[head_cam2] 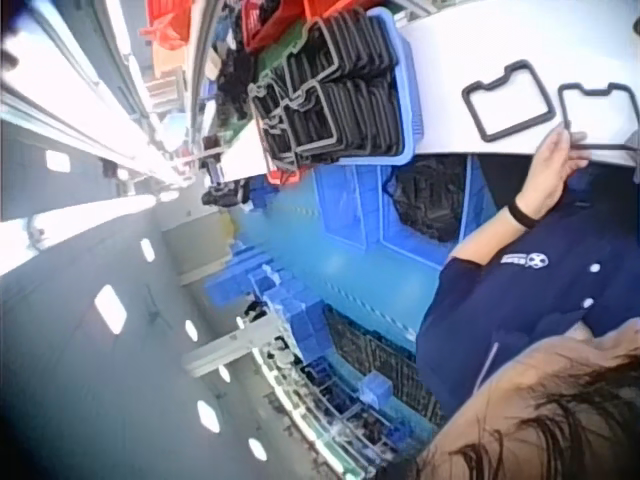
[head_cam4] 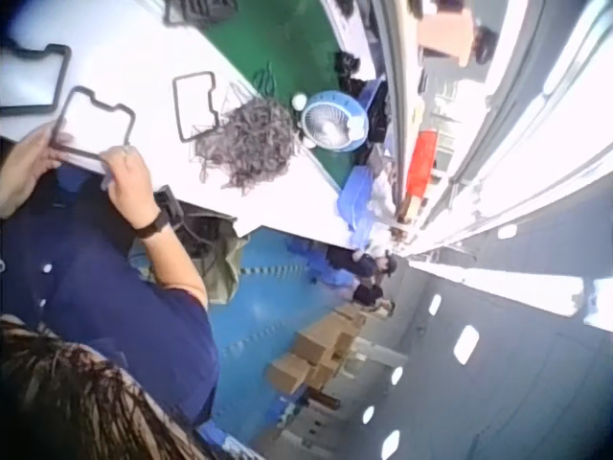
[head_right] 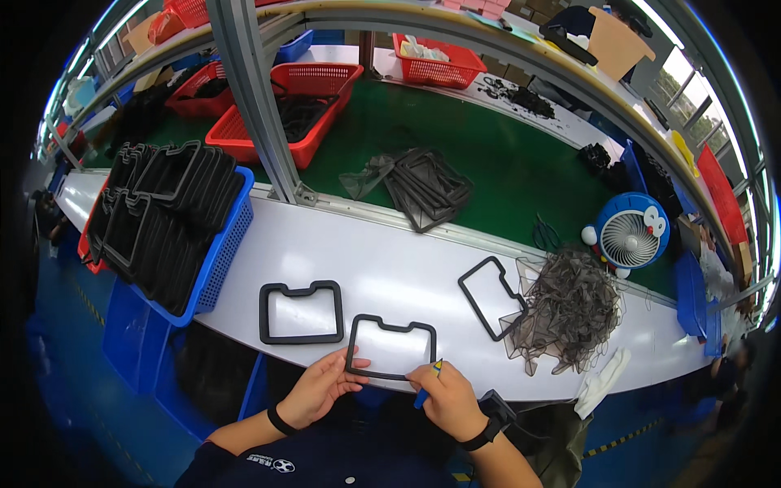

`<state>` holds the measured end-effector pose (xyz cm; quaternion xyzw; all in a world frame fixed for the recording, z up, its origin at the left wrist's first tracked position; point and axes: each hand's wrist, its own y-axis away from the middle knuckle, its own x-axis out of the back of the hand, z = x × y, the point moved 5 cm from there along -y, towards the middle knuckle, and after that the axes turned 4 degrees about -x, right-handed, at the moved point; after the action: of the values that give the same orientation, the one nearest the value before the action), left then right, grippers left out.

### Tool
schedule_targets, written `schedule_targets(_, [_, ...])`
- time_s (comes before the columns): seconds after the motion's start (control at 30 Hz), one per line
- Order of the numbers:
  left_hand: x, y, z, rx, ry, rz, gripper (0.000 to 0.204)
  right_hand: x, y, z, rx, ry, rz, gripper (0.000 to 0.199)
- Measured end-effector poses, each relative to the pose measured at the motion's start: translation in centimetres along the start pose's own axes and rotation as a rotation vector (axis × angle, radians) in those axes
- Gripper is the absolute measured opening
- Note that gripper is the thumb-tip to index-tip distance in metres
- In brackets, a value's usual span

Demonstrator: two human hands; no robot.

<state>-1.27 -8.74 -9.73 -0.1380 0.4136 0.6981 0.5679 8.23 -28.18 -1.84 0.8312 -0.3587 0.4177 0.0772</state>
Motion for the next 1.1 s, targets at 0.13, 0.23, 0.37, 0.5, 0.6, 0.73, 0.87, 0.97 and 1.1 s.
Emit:
schedule_targets(0.13, [0.4,-0.3,0.2,0.046,-0.201,0.035,0.033,0.3,0.5,-1.9,-0.074,0.037,0.068,0.044])
schedule_targets(0.23, [0.6,0.0,0.3,0.070,-0.281,0.064,0.031,-0.3,0.1,-3.0,-0.014,-0.133,0.068,0.048])
schedule_targets(0.37, [0.4,0.3,0.0,0.042,-0.353,-0.014,0.033,-3.1,0.8,-3.4,0.004,-0.312,0.189,0.037])
schedule_targets(0.5, [0.1,0.6,-0.3,0.075,-0.188,-0.006,0.035,-4.6,1.4,-3.9,0.077,-0.324,0.301,0.029])
schedule_targets(0.6, [0.2,0.7,-0.5,0.045,-0.161,-0.014,0.035,-4.7,1.1,-4.4,0.157,-0.238,0.295,0.029])
schedule_targets(0.73, [0.0,0.7,-0.4,0.052,-0.155,-0.013,0.035,-5.0,0.8,-4.5,0.170,-0.195,0.270,0.029])
schedule_targets(0.87, [-0.2,0.5,-0.4,0.063,-0.149,-0.029,0.033,-5.0,0.7,-4.6,0.173,-0.164,0.256,0.029])
schedule_targets(0.97, [-0.2,0.5,-0.4,0.061,-0.146,-0.028,0.033,-5.1,0.9,-4.6,0.166,-0.170,0.256,0.027])
schedule_targets(1.1, [-0.4,0.5,-0.3,0.063,-0.151,-0.017,0.032,-5.1,0.8,-4.6,0.160,-0.149,0.256,0.022])
